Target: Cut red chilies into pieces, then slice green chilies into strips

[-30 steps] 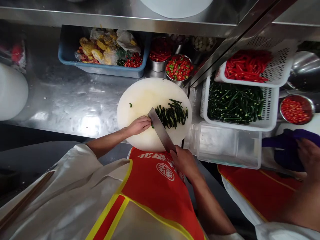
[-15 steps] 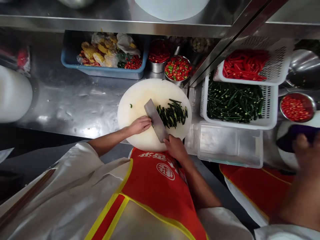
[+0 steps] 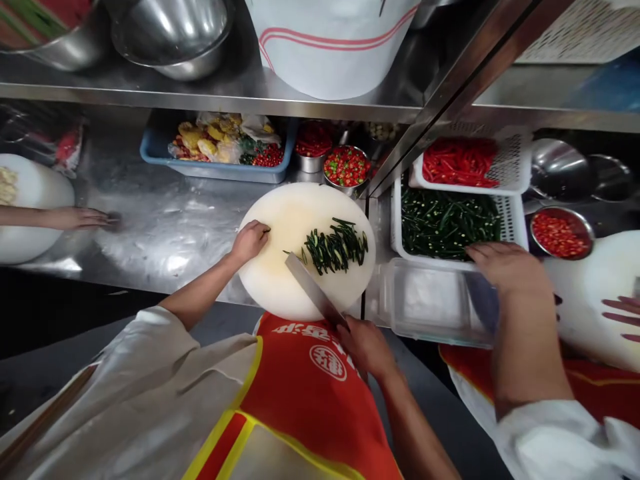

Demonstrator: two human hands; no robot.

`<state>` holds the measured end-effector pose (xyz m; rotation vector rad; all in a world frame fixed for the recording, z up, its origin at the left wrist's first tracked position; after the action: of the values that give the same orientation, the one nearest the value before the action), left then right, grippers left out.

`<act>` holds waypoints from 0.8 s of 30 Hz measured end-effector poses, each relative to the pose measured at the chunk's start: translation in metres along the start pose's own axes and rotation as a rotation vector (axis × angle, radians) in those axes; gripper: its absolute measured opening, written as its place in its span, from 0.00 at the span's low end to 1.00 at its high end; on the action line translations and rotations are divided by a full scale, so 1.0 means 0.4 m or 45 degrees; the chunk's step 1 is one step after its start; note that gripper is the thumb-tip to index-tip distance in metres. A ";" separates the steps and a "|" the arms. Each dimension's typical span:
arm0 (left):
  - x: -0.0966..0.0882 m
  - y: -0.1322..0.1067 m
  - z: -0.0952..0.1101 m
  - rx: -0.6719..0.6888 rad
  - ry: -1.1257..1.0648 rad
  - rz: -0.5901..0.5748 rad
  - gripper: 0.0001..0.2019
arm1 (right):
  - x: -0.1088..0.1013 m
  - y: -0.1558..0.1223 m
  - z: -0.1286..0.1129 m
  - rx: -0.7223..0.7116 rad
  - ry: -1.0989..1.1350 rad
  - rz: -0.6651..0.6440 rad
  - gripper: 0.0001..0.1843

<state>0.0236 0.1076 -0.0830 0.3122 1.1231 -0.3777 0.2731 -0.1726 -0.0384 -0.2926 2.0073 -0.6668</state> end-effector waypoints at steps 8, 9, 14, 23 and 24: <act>0.064 -0.027 0.110 -0.070 -0.279 0.081 0.08 | -0.021 -0.034 0.045 0.280 0.586 0.394 0.21; 0.080 -0.036 0.124 -0.097 -0.267 0.142 0.08 | -0.023 -0.046 0.061 0.342 0.639 0.441 0.21; 0.163 -0.042 0.235 -0.059 -0.326 0.370 0.14 | -0.041 -0.078 0.131 0.611 0.602 0.552 0.17; 0.233 -0.011 0.356 0.044 -0.435 0.217 0.21 | -0.057 -0.015 0.052 0.394 0.033 0.518 0.26; 0.230 -0.013 0.355 0.040 -0.444 0.221 0.22 | -0.053 -0.014 0.043 0.359 0.051 0.495 0.27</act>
<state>0.1715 0.0299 -0.1105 0.3533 0.7430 -0.2827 0.2982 -0.1730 -0.0264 0.2749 1.9031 -0.6953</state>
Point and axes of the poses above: each hand's wrist, its own y-axis towards the middle knuckle, its own x-axis out of the palm, z = x × y, the point moved 4 cm from there along y, towards the middle knuckle, and after that the axes turned 8 degrees about z, right-handed, at the moved point
